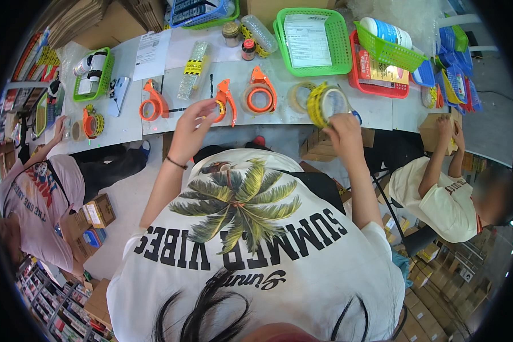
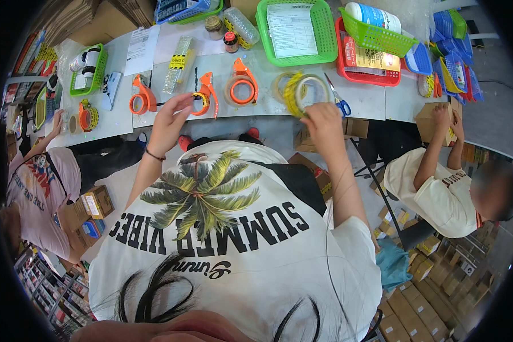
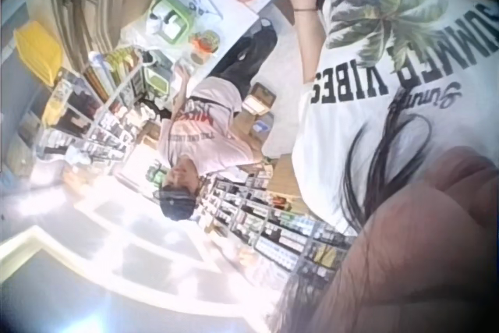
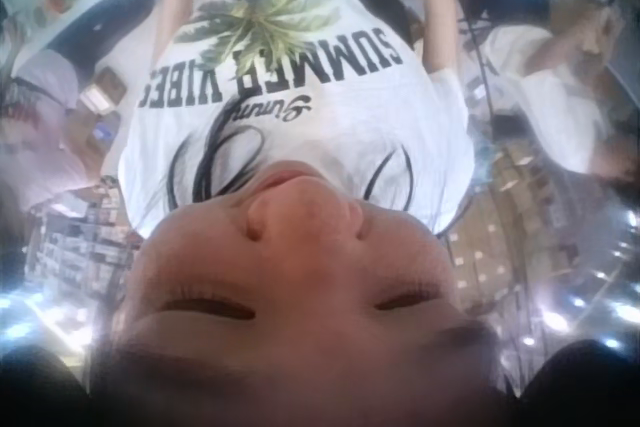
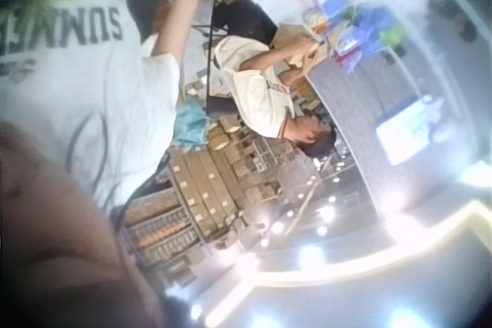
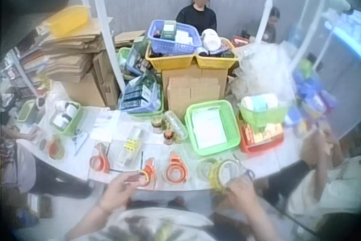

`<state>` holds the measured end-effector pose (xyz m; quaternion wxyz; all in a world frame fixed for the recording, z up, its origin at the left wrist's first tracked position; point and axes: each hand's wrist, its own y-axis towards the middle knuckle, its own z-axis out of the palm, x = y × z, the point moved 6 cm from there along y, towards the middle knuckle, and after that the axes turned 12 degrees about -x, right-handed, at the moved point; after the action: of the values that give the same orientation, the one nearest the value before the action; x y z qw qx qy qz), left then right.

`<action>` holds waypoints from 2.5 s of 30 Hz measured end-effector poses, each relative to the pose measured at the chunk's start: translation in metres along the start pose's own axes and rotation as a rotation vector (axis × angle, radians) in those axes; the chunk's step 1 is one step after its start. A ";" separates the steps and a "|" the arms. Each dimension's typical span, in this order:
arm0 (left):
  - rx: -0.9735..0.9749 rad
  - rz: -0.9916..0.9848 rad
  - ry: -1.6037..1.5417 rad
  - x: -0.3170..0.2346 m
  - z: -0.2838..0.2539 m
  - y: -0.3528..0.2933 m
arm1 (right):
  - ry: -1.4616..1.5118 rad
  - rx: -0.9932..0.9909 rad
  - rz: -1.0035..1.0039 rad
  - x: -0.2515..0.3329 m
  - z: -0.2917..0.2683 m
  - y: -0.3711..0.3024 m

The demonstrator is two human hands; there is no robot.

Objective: The person loads yellow caution tape into an orange handheld dispenser, pulls the tape, and cuts it with scissors. They repeat this process multiple times, handling the tape and dispenser while working at a cluttered table.

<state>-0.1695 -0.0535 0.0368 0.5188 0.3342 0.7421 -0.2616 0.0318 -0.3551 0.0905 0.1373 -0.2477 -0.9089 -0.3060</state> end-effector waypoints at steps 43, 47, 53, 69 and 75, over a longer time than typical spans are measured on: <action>0.246 0.871 0.515 -0.198 0.055 -0.016 | 0.723 0.399 0.722 0.066 0.056 -0.036; 0.209 0.948 0.568 -0.216 0.062 -0.029 | 0.557 0.268 0.538 0.081 0.031 0.008; 0.115 1.010 0.720 -0.234 0.058 -0.029 | 0.408 -0.114 0.126 0.114 -0.040 0.086; 0.457 0.280 -0.212 -0.124 0.098 0.030 | 0.331 -0.202 -0.022 0.100 -0.087 0.138; 0.383 1.065 0.212 -0.183 0.091 0.010 | 0.675 -0.202 0.233 0.075 -0.085 0.123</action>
<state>-0.0635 -0.1553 0.1798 0.4321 0.7741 0.4589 -0.0591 0.0423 -0.2960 0.2467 0.4380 -0.2469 -0.7436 -0.4408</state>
